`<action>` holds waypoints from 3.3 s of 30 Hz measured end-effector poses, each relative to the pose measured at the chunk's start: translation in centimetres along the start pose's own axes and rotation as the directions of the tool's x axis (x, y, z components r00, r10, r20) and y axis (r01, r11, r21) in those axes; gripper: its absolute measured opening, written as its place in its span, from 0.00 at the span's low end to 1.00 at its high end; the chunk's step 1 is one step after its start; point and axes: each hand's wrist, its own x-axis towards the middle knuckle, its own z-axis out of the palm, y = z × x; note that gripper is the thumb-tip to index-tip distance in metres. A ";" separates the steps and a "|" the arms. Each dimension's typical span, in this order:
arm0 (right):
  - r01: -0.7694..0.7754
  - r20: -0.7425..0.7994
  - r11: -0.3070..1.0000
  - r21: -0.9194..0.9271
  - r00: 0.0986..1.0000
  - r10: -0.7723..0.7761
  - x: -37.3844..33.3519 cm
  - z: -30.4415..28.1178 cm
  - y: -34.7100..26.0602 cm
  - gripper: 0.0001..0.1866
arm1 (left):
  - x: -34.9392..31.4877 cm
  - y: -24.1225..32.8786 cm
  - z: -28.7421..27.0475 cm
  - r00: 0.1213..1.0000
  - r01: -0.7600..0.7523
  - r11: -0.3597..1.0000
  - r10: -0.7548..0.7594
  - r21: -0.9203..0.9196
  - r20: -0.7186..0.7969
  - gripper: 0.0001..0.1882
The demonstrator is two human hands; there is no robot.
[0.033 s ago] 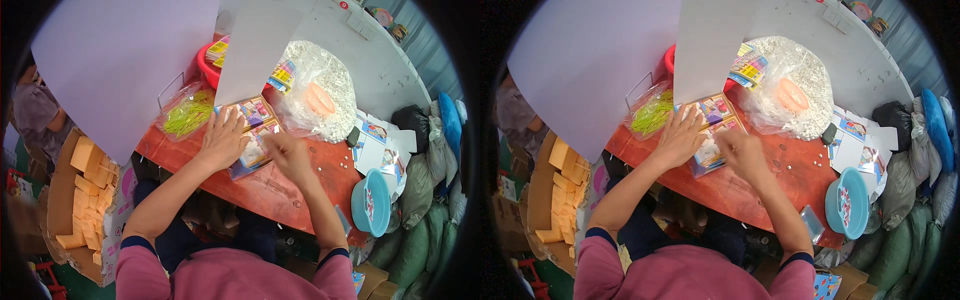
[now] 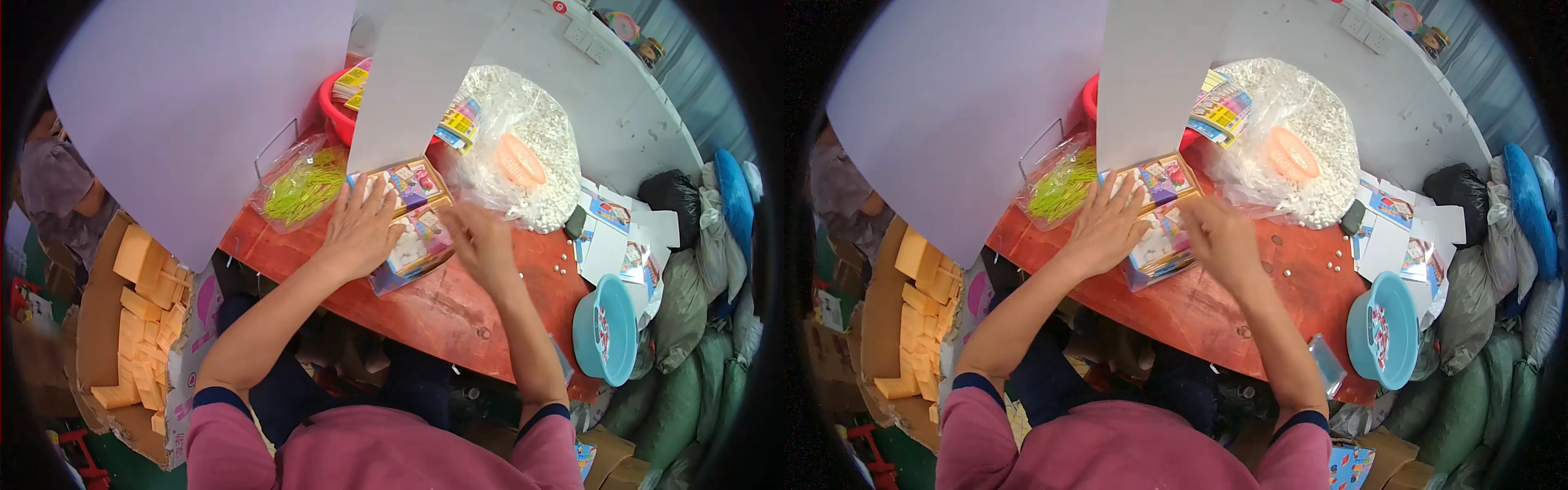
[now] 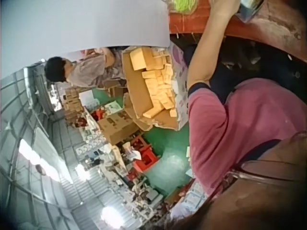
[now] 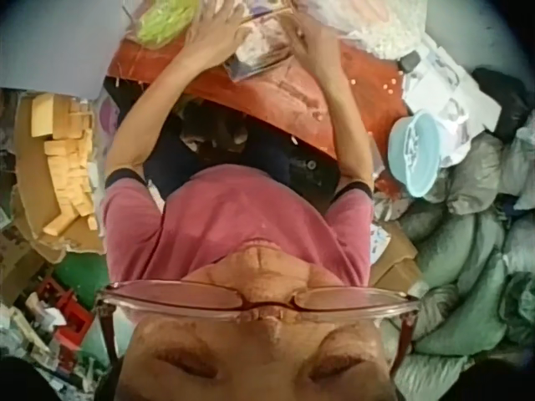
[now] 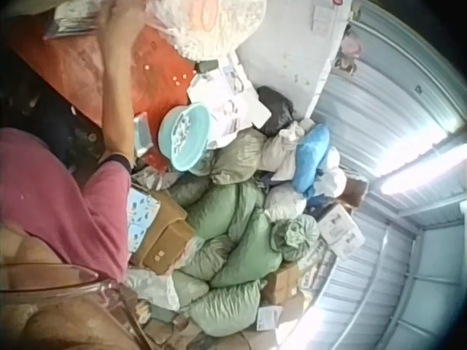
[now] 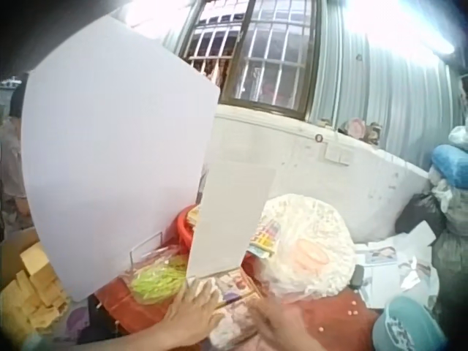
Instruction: Assembling cardboard boxes and filling them with small packaged items.
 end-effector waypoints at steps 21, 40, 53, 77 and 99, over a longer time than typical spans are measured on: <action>-0.156 -0.046 0.703 0.694 0.965 0.260 10.2 -0.8 11.3 0.21 | 1.9 2.6 0.3 0.994 -0.103 0.992 0.100 0.073 0.046 0.31; 0.250 0.467 0.839 0.483 0.737 -0.488 13.9 4.6 6.6 0.30 | 0.1 0.8 4.1 0.955 -0.029 0.382 -0.261 -0.924 -0.138 0.22; 0.746 0.228 0.649 -0.152 0.665 -0.711 12.0 3.3 5.4 0.28 | -4.0 4.1 -0.3 0.859 0.121 0.410 -0.500 -0.904 -0.112 0.20; -0.134 -0.067 0.737 0.663 0.969 0.237 1.9 6.0 10.5 0.18 | -2.7 3.1 -0.1 0.834 0.170 -0.353 -0.447 -0.920 0.325 0.02; -0.147 0.321 0.616 0.773 0.930 -0.180 -5.5 -2.5 6.0 0.50 | -3.6 3.5 -3.5 0.926 0.261 0.063 -0.298 -0.963 0.231 0.35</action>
